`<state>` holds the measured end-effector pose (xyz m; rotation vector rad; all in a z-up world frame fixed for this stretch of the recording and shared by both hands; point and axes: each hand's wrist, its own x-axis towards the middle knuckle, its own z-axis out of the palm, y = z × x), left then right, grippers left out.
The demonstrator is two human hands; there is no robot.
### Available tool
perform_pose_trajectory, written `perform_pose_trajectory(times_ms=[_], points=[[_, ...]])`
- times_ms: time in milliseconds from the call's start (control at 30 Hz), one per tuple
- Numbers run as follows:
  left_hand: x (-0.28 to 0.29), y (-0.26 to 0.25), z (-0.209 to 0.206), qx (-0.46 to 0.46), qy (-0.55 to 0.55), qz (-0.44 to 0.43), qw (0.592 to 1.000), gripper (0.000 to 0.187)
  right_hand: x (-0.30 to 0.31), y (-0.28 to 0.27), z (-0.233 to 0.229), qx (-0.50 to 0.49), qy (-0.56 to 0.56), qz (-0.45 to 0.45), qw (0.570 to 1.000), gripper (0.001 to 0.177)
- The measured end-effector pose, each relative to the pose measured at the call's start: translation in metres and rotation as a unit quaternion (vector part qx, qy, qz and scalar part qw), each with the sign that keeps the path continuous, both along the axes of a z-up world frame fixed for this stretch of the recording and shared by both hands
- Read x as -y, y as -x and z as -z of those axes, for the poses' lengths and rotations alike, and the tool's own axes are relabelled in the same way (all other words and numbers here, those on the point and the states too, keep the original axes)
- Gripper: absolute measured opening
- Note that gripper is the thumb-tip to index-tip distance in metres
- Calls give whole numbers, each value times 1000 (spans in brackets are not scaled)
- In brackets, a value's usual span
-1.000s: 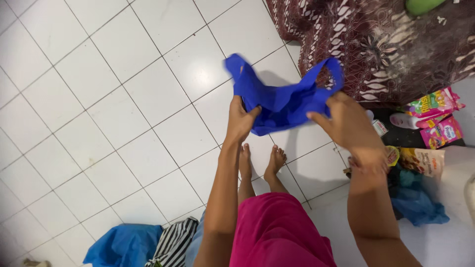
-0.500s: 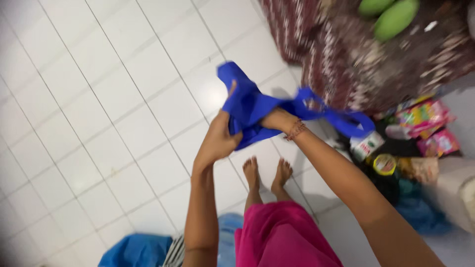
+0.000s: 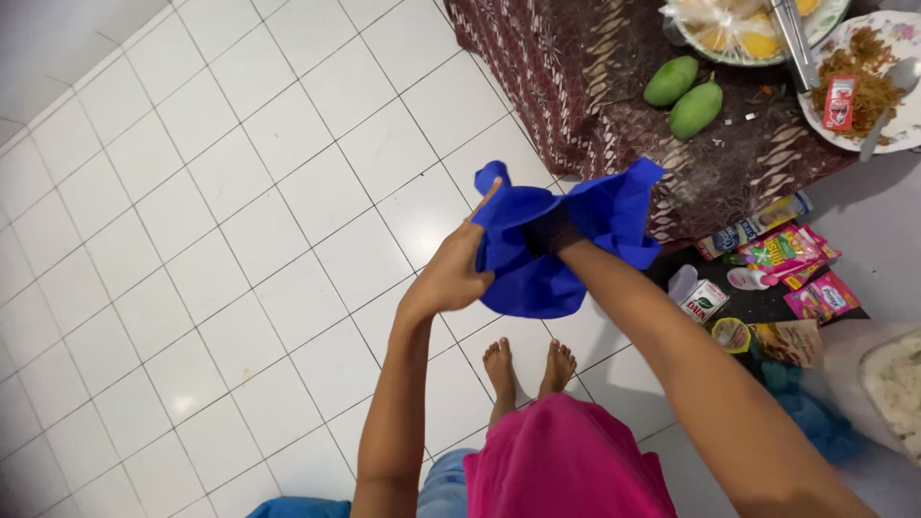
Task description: The person unpacks groceries from a blue tote bag and a white plastic bag, placing items such as soap, snacks, and mangos onto a table.
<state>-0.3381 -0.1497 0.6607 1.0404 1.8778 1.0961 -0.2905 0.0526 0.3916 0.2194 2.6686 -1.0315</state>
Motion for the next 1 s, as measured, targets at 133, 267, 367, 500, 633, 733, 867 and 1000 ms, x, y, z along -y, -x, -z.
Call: perform_pose_trajectory(times_ms=[133,267,367,500,633,733,867,1000], points=[[1,5,9,-16,12,-37,999,102,-6,-19,-44,7,-45,-4,999,53],[-7,18,13,-56,-70,-57,994,90,-13,-62,-162,-45,-51,15,998,57],[-17,31,6,-49,-53,-85,994,80,-24,-98,-258,-64,63,118,989,57],[-42,37,-25,-47,-43,-72,995,83,-41,-127,-326,-345,283,136,884,71],[-66,53,-53,-76,-44,-16,996,62,-39,-147,-350,-401,560,198,698,85],[-82,69,-62,-35,-50,37,997,58,-36,-146,-347,-410,632,247,609,79],[-108,89,-62,90,-134,155,975,80,-29,-139,-321,-412,681,283,535,57],[-145,106,-54,33,-52,264,963,67,-6,-122,-289,-472,763,242,368,54]])
